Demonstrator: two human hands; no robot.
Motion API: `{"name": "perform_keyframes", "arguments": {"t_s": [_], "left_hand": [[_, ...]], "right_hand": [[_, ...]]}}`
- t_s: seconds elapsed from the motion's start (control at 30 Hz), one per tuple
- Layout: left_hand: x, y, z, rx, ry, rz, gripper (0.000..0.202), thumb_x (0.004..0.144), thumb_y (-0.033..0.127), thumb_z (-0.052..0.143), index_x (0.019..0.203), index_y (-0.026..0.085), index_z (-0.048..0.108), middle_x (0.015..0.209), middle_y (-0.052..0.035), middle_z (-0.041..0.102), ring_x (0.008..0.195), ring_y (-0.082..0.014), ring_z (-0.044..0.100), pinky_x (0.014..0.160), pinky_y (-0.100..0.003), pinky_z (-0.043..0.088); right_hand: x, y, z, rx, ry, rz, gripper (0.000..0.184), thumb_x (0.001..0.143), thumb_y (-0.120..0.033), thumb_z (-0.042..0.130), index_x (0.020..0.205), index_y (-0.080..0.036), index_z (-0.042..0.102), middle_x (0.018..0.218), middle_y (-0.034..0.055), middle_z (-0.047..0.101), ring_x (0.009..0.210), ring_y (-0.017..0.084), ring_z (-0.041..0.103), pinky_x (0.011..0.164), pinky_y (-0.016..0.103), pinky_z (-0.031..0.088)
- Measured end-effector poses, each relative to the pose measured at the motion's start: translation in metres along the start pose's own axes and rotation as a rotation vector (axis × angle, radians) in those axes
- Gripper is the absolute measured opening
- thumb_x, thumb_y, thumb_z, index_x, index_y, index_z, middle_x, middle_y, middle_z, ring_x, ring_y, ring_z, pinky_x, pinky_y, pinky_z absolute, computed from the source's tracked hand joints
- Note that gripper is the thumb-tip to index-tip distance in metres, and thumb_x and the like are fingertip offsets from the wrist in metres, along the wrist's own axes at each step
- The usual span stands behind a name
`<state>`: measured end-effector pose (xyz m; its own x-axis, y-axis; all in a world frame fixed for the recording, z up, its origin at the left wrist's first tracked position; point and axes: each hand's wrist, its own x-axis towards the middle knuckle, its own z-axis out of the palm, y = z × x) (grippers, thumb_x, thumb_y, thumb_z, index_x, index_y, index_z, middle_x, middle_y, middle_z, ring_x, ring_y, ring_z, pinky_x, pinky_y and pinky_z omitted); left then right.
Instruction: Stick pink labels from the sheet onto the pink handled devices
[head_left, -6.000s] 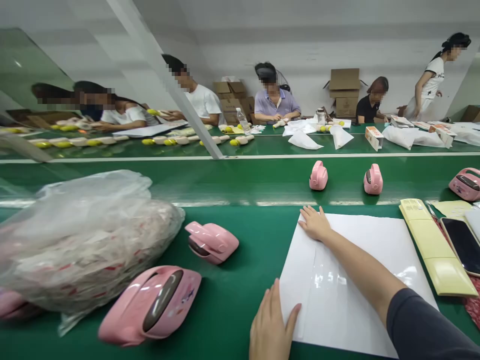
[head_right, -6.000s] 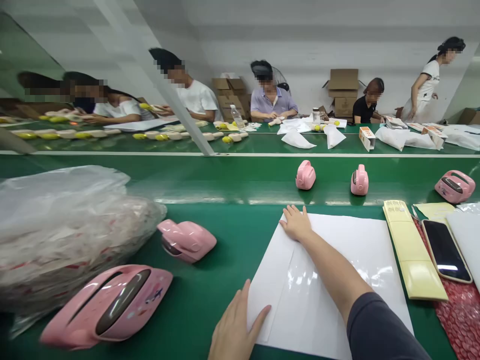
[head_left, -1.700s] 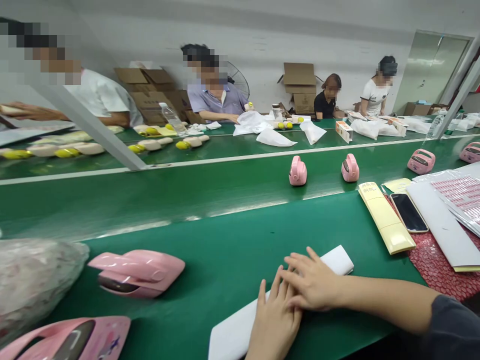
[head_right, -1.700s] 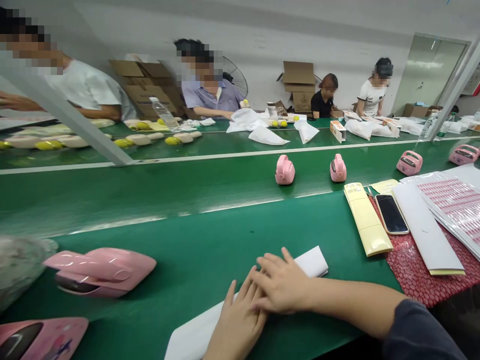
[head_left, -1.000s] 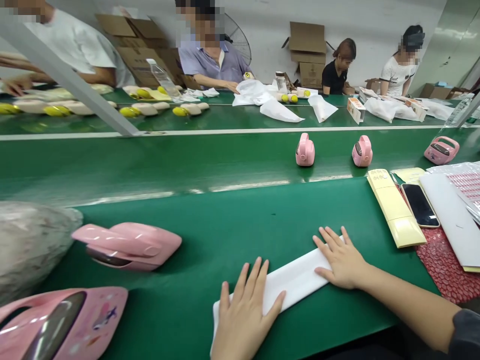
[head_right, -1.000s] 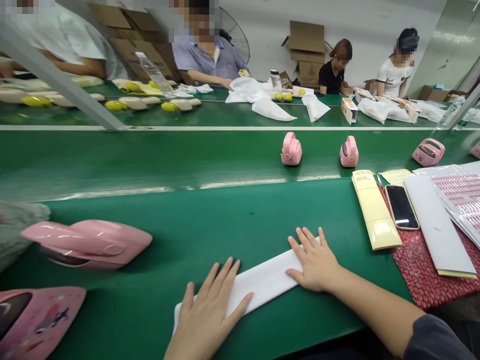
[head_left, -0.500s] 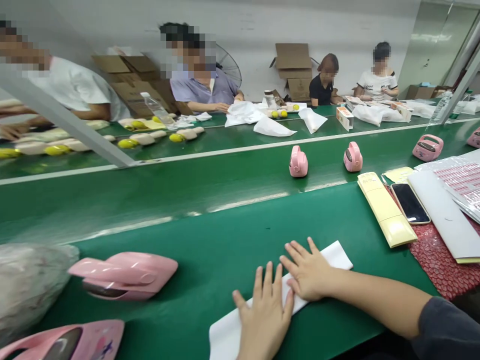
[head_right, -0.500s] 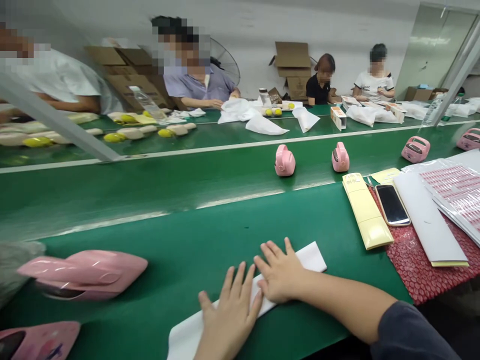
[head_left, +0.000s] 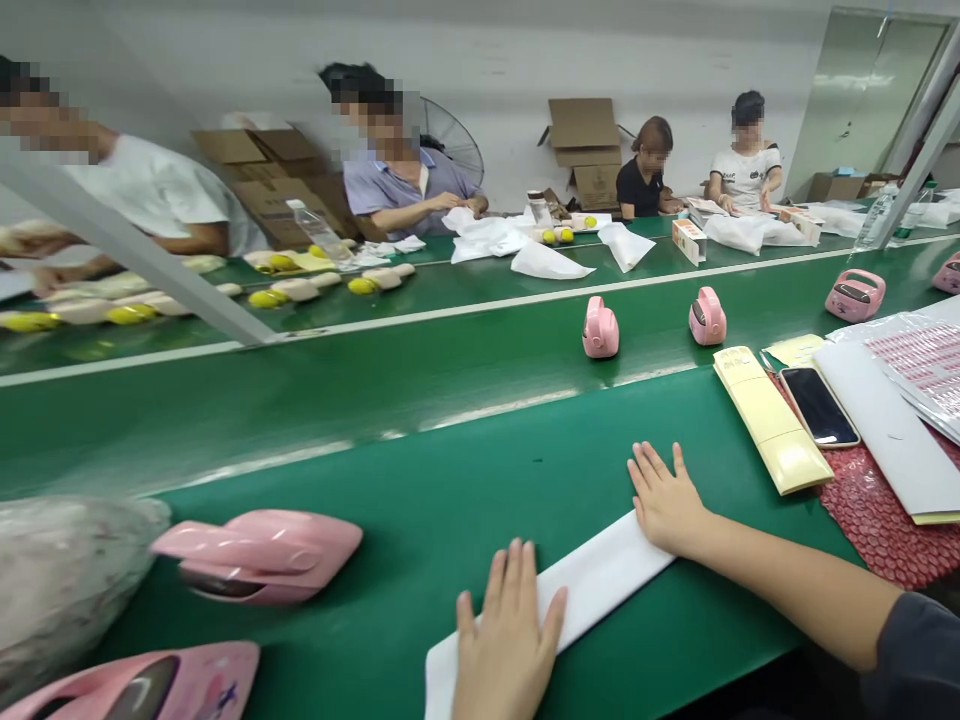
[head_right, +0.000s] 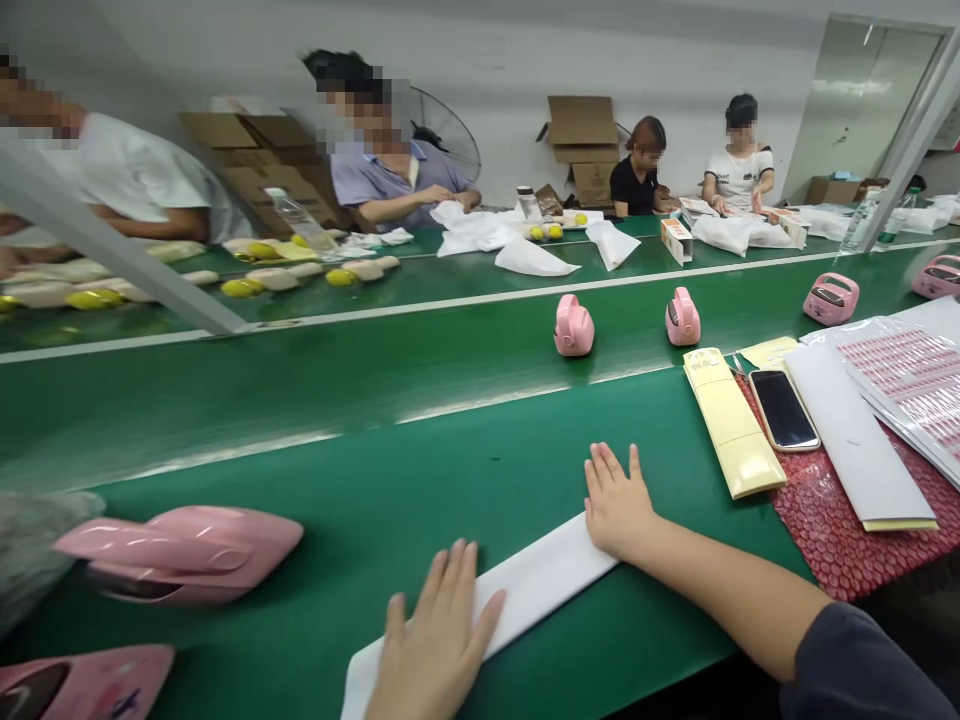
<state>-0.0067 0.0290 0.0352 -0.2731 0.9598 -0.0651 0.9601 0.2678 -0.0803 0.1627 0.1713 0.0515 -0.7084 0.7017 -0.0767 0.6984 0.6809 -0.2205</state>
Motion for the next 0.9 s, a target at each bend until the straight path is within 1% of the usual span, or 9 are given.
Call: {"name": "perform_keyframes", "arguments": {"t_s": [0.1,0.13,0.2,0.33,0.5,0.57,0.67,0.77,0.9], "left_hand": [[0.024,0.025,-0.002,-0.026,0.055,0.110,0.052,0.087,0.029,0.025,0.133,0.010,0.039,0.139,-0.0119,0.037,0.130,-0.0250,0.034,0.103,-0.049,0.030],[0.032,0.030,-0.003,-0.027,0.062,0.123,0.050,0.087,0.026,0.025,0.132,0.012,0.040,0.139,-0.0105,0.038,0.130,-0.0232,0.034,0.104,-0.046,0.030],[0.046,0.037,-0.004,-0.021,0.074,0.103,0.049,0.086,0.020,0.024,0.132,0.013,0.039,0.139,-0.0101,0.038,0.130,-0.0217,0.034,0.104,-0.044,0.031],[0.061,0.044,-0.008,-0.005,0.108,0.033,0.052,0.084,0.010,0.022,0.134,0.007,0.035,0.140,-0.0144,0.036,0.130,-0.0264,0.032,0.103,-0.047,0.031],[0.059,0.049,-0.018,0.015,0.136,0.015,0.052,0.083,0.008,0.023,0.132,0.008,0.038,0.139,-0.0155,0.039,0.130,-0.0284,0.032,0.103,-0.051,0.030],[0.055,0.047,-0.023,0.040,0.143,-0.002,0.055,0.081,0.003,0.020,0.132,0.011,0.039,0.139,-0.0147,0.039,0.130,-0.0289,0.033,0.103,-0.054,0.028],[0.049,0.038,-0.026,0.079,0.129,-0.048,0.062,0.078,-0.003,0.016,0.132,0.015,0.038,0.139,-0.0134,0.038,0.130,-0.0285,0.034,0.102,-0.056,0.028],[0.042,0.022,-0.022,0.079,0.105,-0.108,0.063,0.078,-0.004,0.015,0.134,0.015,0.034,0.140,-0.0133,0.037,0.130,-0.0286,0.033,0.102,-0.056,0.029],[0.030,-0.002,-0.017,0.072,0.112,-0.185,0.059,0.080,-0.001,0.015,0.135,0.013,0.033,0.140,-0.0147,0.038,0.131,-0.0303,0.031,0.102,-0.056,0.028]], "right_hand": [[0.016,-0.027,0.005,0.049,0.045,-0.079,0.051,0.094,-0.029,0.028,0.139,-0.006,0.029,0.148,0.0154,0.017,0.138,0.026,0.012,0.110,0.055,0.013],[0.021,-0.034,0.007,0.075,0.054,-0.087,0.050,0.094,-0.028,0.027,0.139,-0.007,0.030,0.147,0.0154,0.018,0.138,0.026,0.013,0.110,0.053,0.015],[0.029,-0.044,0.009,0.113,0.064,-0.084,0.049,0.095,-0.027,0.025,0.139,-0.007,0.030,0.147,0.0161,0.019,0.138,0.027,0.014,0.109,0.051,0.020],[0.032,-0.049,0.009,0.105,0.077,-0.125,0.049,0.094,-0.024,0.026,0.140,-0.008,0.028,0.148,0.0161,0.017,0.138,0.029,0.012,0.108,0.056,0.017],[0.026,-0.045,0.003,0.072,0.078,-0.159,0.050,0.094,-0.024,0.023,0.141,-0.010,0.024,0.149,0.0155,0.015,0.139,0.028,0.009,0.106,0.061,0.015],[0.024,-0.039,0.001,0.071,0.066,-0.164,0.050,0.093,-0.023,0.025,0.142,-0.012,0.023,0.149,0.0152,0.013,0.139,0.029,0.008,0.105,0.063,0.013],[0.022,-0.024,0.000,0.042,0.032,-0.103,0.054,0.090,-0.017,0.028,0.143,-0.014,0.021,0.150,0.0159,0.010,0.138,0.032,0.007,0.102,0.067,0.012],[0.023,-0.007,0.001,-0.019,0.004,-0.028,0.060,0.085,-0.010,0.030,0.144,-0.016,0.019,0.150,0.0161,0.008,0.138,0.032,0.005,0.100,0.069,0.010],[0.021,0.011,0.002,-0.070,0.011,0.063,0.066,0.081,-0.005,0.032,0.144,-0.019,0.019,0.150,0.0151,0.008,0.138,0.032,0.007,0.100,0.069,0.010]]}}
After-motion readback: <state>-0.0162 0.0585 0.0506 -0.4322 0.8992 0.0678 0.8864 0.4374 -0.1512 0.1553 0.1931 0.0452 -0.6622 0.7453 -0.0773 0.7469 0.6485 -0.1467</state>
